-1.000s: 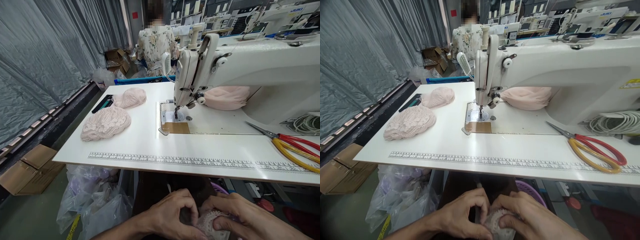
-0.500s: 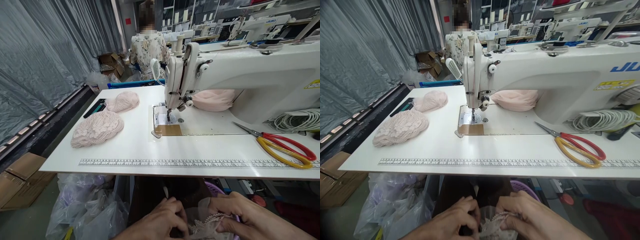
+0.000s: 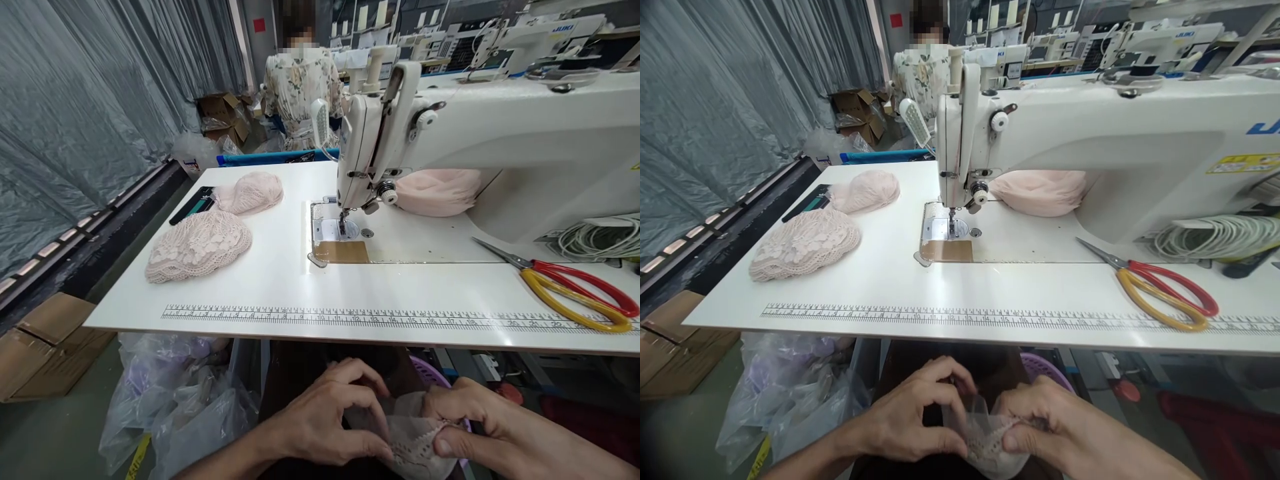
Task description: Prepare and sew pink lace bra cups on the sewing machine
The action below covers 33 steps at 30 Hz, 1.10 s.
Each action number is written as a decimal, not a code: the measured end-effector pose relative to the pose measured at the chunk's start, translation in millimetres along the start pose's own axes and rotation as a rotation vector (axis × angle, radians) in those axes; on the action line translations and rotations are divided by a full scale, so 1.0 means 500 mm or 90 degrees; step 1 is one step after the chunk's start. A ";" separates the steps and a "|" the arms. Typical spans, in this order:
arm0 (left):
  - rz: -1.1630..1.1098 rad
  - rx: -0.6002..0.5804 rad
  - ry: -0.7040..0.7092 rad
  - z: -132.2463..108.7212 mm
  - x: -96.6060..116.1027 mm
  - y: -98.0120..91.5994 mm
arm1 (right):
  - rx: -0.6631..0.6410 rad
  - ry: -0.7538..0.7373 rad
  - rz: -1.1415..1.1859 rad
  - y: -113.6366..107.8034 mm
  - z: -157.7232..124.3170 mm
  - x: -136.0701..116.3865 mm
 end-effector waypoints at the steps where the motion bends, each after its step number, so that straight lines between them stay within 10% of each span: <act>1: -0.021 -0.025 0.042 0.010 0.006 0.004 | -0.018 0.000 0.013 0.002 -0.002 -0.004; 6: -0.169 -0.128 0.078 0.035 -0.009 0.023 | -0.099 0.004 0.121 0.008 -0.009 -0.007; 16: -0.244 -0.002 -0.128 -0.006 -0.030 0.005 | -0.079 0.072 0.113 0.010 0.001 0.034; 33: -0.273 -0.068 -0.296 -0.019 -0.053 0.040 | -0.126 0.032 0.242 0.034 0.003 0.035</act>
Point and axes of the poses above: each hand's wrist, its own z-axis towards the middle knuckle, its own y-axis out of the palm, x = y × z, the point moved 7 cm from there along z, towards the middle knuckle, and after that the axes turned 3 degrees about -z, right-handed, at the moved point
